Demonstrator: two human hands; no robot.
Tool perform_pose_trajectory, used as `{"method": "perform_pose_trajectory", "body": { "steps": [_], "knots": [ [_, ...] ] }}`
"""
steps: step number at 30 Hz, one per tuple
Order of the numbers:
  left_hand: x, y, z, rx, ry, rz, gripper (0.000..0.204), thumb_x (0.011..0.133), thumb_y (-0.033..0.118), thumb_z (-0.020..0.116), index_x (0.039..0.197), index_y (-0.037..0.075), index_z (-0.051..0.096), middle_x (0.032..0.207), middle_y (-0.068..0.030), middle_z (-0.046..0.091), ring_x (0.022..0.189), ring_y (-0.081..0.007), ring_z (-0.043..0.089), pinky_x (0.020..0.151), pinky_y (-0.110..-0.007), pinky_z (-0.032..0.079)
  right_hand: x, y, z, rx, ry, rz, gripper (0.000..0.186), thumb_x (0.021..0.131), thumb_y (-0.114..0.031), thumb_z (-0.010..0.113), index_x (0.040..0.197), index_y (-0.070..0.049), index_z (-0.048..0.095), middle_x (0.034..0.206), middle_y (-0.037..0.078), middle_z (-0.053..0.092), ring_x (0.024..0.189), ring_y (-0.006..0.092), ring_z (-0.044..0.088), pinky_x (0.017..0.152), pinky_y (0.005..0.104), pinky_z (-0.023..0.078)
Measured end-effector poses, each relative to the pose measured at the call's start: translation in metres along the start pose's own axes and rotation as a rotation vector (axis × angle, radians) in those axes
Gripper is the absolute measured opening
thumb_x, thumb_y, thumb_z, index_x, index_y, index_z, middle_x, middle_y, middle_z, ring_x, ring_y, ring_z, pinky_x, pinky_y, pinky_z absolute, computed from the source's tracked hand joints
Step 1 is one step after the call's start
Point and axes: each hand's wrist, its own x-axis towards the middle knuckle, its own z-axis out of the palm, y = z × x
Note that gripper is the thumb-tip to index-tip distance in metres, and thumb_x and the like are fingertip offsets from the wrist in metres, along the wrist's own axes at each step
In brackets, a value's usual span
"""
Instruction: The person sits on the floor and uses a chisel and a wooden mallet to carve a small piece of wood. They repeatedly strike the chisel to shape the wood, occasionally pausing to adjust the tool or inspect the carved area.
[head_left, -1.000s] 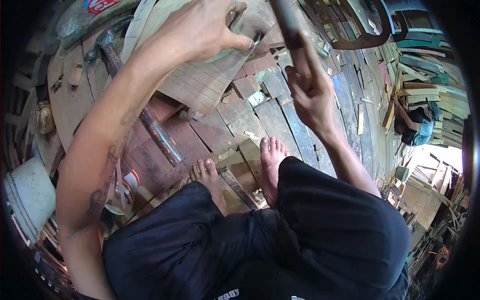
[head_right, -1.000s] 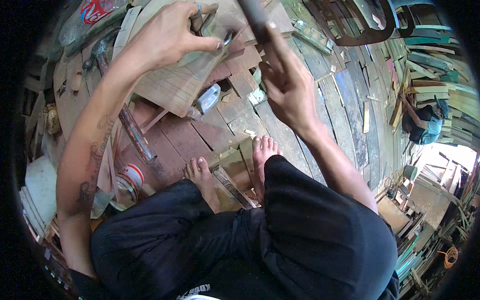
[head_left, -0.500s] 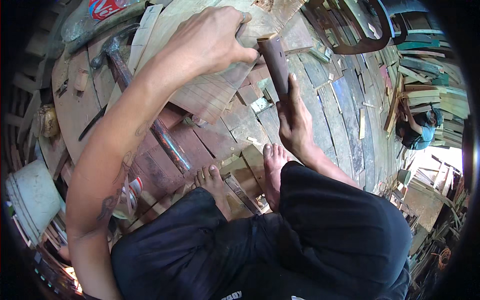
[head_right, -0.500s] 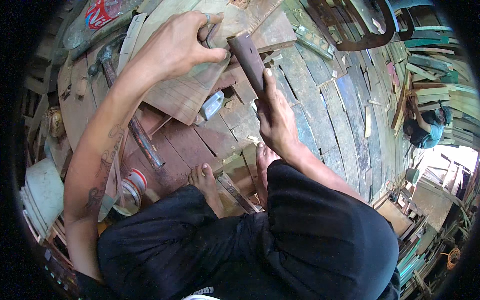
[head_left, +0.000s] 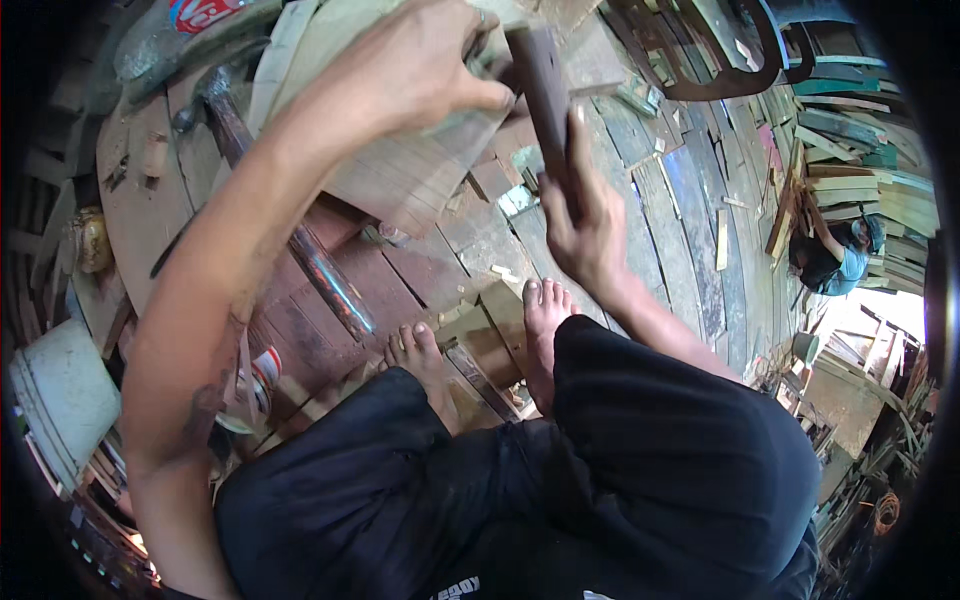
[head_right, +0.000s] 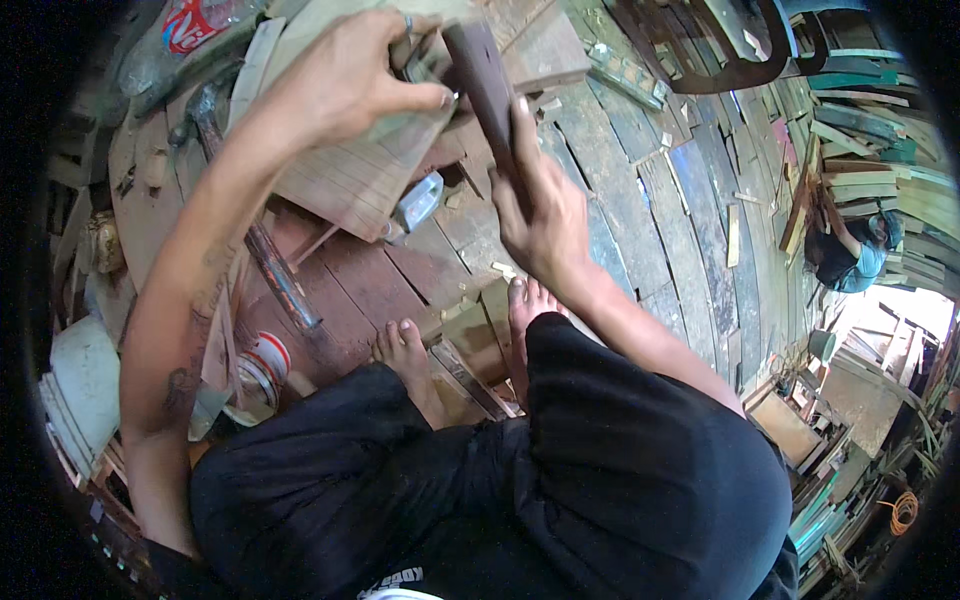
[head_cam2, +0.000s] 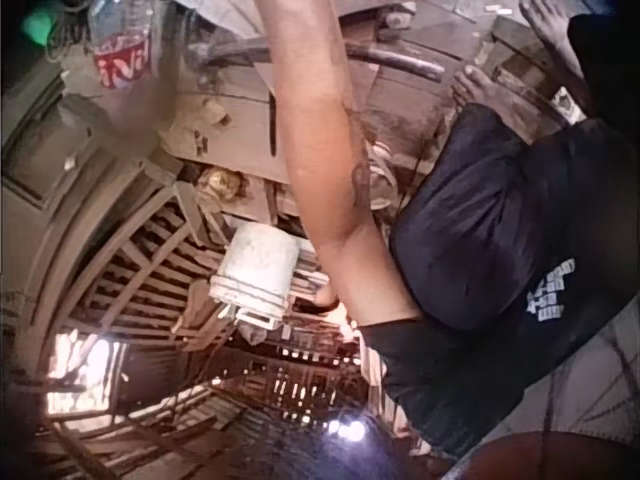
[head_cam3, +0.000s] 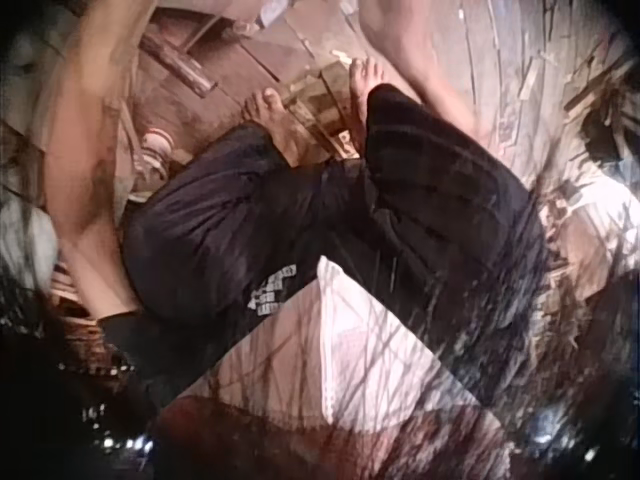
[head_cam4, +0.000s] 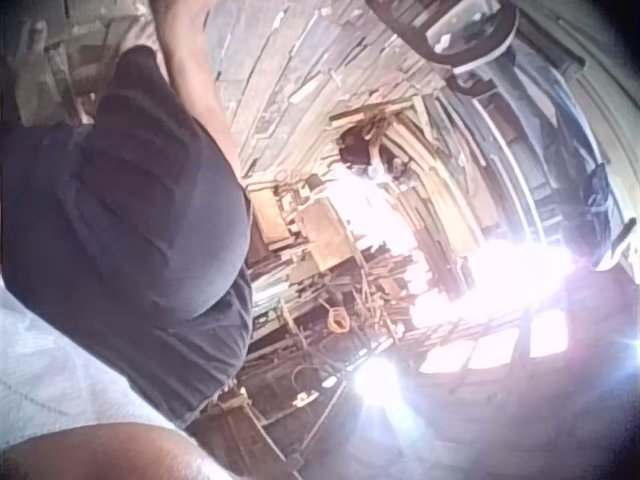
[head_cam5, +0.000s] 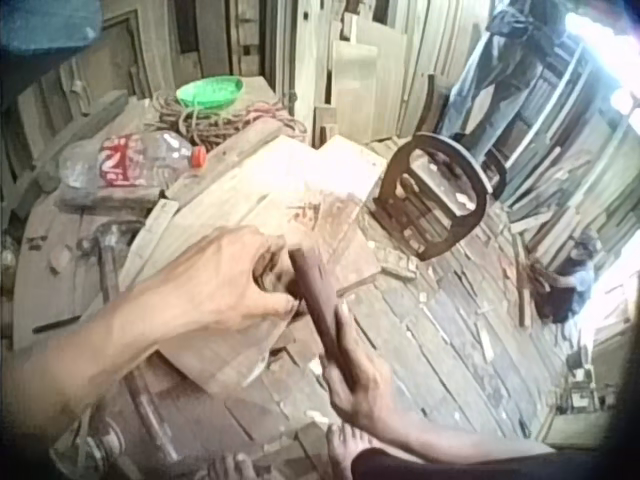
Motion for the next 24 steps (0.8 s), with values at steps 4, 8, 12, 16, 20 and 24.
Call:
{"method": "perform_pose_trajectory", "body": {
  "steps": [4,8,12,16,20,24],
  "knots": [
    [-0.003,0.014,0.005,0.106,-0.051,-0.074,0.056,0.076,0.035,0.084,0.098,-0.012,0.063,0.088,-0.0266,0.065,0.08,-0.0346,0.065,0.076,-0.044,0.051,-0.018,0.0,-0.008,-0.03,0.005,0.028,0.081,0.091,-0.007,0.067,0.163,-0.011,0.032,0.098,0.025,0.071,0.081,0.0429,0.073,0.069,0.0479,0.057],
    [0.003,0.004,-0.01,-0.018,-0.167,-0.126,0.058,0.074,0.034,0.084,0.111,-0.007,0.067,0.091,-0.0228,0.067,0.08,-0.0356,0.065,0.077,-0.043,0.052,0.015,-0.016,-0.012,-0.022,-0.018,0.058,0.073,0.095,-0.008,0.068,0.161,-0.009,0.037,0.092,0.024,0.072,0.076,0.0353,0.073,0.068,0.0406,0.055],
    [0.006,0.009,0.012,0.116,-0.05,-0.042,0.059,0.076,0.033,0.083,0.119,-0.004,0.067,0.093,-0.0225,0.067,0.084,-0.0347,0.066,0.078,-0.044,0.052,-0.015,0.007,-0.028,-0.114,-0.038,0.027,0.074,0.097,-0.006,0.066,0.163,-0.008,0.034,0.094,0.025,0.071,0.078,0.0277,0.073,0.074,0.0353,0.057],
    [-0.005,-0.007,-0.006,0.041,-0.121,-0.057,0.061,0.076,0.034,0.084,0.12,-0.004,0.068,0.092,-0.0233,0.066,0.086,-0.036,0.066,0.082,-0.043,0.053,0.015,-0.017,-0.015,-0.034,-0.076,0.046,0.074,0.098,-0.006,0.066,0.164,-0.011,0.033,0.078,0.019,0.064,0.065,0.0251,0.065,0.063,0.0365,0.052],
    [0.002,0.016,0.002,0.144,-0.143,-0.093,0.058,0.078,0.035,0.084,0.116,-0.006,0.067,0.098,-0.0236,0.069,0.086,-0.0352,0.067,0.08,-0.042,0.054,-0.017,-0.007,-0.031,-0.105,-0.047,-0.002,0.073,0.098,-0.01,0.066,0.163,-0.012,0.033,0.083,0.025,0.068,0.071,0.0352,0.071,0.066,0.0406,0.054],
    [0.001,0.004,-0.008,-0.061,-0.108,-0.016,0.058,0.077,0.039,0.085,0.102,-0.01,0.065,0.087,-0.0258,0.065,0.082,-0.0391,0.065,0.077,-0.045,0.052,0.026,-0.024,-0.026,-0.1,-0.121,0.082,0.076,0.097,-0.008,0.068,0.164,-0.012,0.031,0.089,0.027,0.069,0.076,0.0382,0.073,0.071,0.0409,0.056]
  ]
}}
